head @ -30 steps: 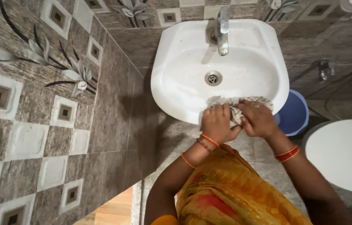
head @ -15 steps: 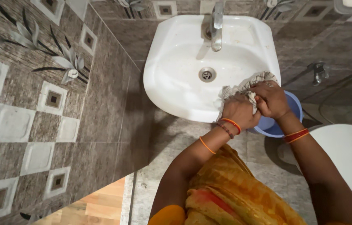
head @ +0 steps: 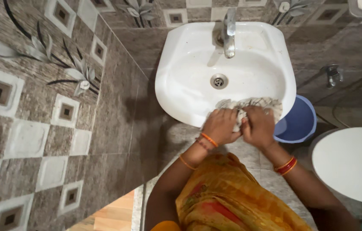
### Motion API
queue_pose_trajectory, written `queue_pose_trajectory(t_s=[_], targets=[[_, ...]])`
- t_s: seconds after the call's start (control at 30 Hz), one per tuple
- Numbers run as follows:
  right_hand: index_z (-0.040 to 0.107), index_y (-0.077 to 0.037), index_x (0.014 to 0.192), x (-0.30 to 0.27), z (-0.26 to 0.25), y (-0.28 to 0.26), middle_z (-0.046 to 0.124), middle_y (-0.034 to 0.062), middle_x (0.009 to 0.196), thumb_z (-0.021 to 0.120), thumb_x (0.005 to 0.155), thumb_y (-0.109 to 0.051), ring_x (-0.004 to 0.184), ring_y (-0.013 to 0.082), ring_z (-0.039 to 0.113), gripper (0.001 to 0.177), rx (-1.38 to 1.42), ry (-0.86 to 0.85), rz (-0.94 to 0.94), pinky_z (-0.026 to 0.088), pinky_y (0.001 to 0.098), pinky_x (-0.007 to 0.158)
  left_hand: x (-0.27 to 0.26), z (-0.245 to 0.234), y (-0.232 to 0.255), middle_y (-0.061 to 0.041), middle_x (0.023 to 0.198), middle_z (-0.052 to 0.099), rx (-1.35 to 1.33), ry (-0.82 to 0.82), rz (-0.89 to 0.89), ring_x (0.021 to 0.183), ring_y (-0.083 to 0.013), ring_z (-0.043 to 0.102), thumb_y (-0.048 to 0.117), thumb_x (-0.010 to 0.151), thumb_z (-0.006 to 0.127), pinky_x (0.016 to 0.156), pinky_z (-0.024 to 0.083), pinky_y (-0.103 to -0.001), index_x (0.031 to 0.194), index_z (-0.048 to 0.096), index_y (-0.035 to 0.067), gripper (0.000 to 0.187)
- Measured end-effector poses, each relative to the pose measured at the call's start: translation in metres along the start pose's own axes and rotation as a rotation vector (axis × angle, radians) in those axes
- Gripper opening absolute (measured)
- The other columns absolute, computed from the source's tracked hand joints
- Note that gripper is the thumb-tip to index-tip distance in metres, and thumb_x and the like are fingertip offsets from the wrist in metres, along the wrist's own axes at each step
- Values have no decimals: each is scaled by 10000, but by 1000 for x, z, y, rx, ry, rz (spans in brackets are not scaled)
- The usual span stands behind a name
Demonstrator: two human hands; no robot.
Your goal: The person wipes a white pedestal sink using a cloth, repeatedly scrubbing the basin and the areas around the faucet.
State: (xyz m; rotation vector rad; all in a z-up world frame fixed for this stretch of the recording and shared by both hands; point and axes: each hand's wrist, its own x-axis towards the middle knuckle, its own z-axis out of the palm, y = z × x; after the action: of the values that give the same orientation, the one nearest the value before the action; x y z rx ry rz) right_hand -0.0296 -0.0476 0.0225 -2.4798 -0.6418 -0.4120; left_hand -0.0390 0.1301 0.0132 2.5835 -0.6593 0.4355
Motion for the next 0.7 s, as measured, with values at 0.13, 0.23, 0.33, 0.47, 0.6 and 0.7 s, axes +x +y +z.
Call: queue_pose_trajectory(t_s=[0.13,0.23,0.33,0.47,0.6,0.7], targets=[[605,0,1269,7,23,-47,677,207,1160,557,887,-252,1120,363,615,460,-76,-36,-20,409,539,928,-20,-31,-46,-134,1008,695,-40,15,87,934,-282,671,437,788,707,837,484,-409,1187,648,-14,604],[593,45,1258,26,44,-78,684,227,1158,556,877,-267,1132,396,618,494,-106,-117,-44,404,557,943,-29,-57,-85,-138,1017,698,-42,46,189,906,-295,667,450,746,735,825,482,-421,1146,649,-1,609],[587,84,1227,49,64,-101,685,258,1095,519,934,-276,1083,427,627,469,-4,-199,-63,406,572,1014,-29,-83,-132,-135,965,689,-81,-10,256,849,-312,657,458,733,754,804,479,-438,1073,656,12,569],[611,68,1122,81,93,-114,696,276,1024,473,979,-285,1021,434,645,405,-37,-351,-36,430,566,988,-18,-97,-171,-114,863,666,-104,-69,311,803,-319,643,444,709,760,790,476,-443,939,653,51,468],[634,60,1063,87,102,-116,710,261,928,473,964,-272,943,429,663,382,16,-299,-34,474,542,925,-19,-98,-173,-119,837,658,-116,-1,303,794,-322,631,428,674,749,790,463,-448,924,657,41,470],[636,75,1068,85,101,-117,703,255,845,483,974,-274,843,425,679,392,16,-224,-49,523,516,821,-22,-97,-169,-130,821,651,-151,27,254,767,-328,618,400,649,738,768,448,-451,921,670,42,454]])
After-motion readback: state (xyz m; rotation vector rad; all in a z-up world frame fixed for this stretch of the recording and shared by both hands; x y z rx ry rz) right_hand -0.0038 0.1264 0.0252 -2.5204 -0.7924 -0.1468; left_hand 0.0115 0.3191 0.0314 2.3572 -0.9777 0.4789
